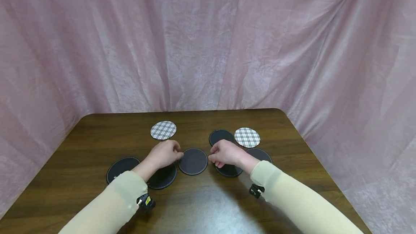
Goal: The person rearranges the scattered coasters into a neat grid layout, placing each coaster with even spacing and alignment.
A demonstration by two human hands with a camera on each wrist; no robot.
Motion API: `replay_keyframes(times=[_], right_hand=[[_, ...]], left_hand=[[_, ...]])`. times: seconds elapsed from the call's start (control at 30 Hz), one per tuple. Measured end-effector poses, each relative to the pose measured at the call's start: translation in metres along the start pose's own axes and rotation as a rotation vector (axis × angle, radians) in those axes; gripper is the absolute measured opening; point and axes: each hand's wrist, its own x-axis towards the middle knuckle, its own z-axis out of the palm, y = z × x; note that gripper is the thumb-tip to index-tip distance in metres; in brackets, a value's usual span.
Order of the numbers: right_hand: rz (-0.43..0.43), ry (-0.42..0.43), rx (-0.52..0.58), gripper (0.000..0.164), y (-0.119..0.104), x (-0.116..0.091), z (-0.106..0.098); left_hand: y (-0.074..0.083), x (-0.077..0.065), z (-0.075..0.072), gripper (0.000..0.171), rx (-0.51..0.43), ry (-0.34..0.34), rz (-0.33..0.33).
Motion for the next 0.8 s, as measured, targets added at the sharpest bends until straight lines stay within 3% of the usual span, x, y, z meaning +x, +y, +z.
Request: replay_keyframes(times=[0.17, 0.4, 0.8], right_hand=[[0.01, -0.01, 0.03, 0.039, -0.001, -0.001, 0.006], [0.044, -0.025, 0.14, 0.042, 0.0, 0.0, 0.013], [0.046, -0.042, 0.161, 0.042, -0.003, -0.002, 0.019]], left_hand=[[0.005, -0.007, -0.002, 0.033, 0.001, 0.023, 0.012], [0.018, -0.024, -0.013, 0.038, -0.009, -0.01, 0.022], [0.012, -0.019, -0.004, 0.04, 0.016, -0.011, -0.007]])
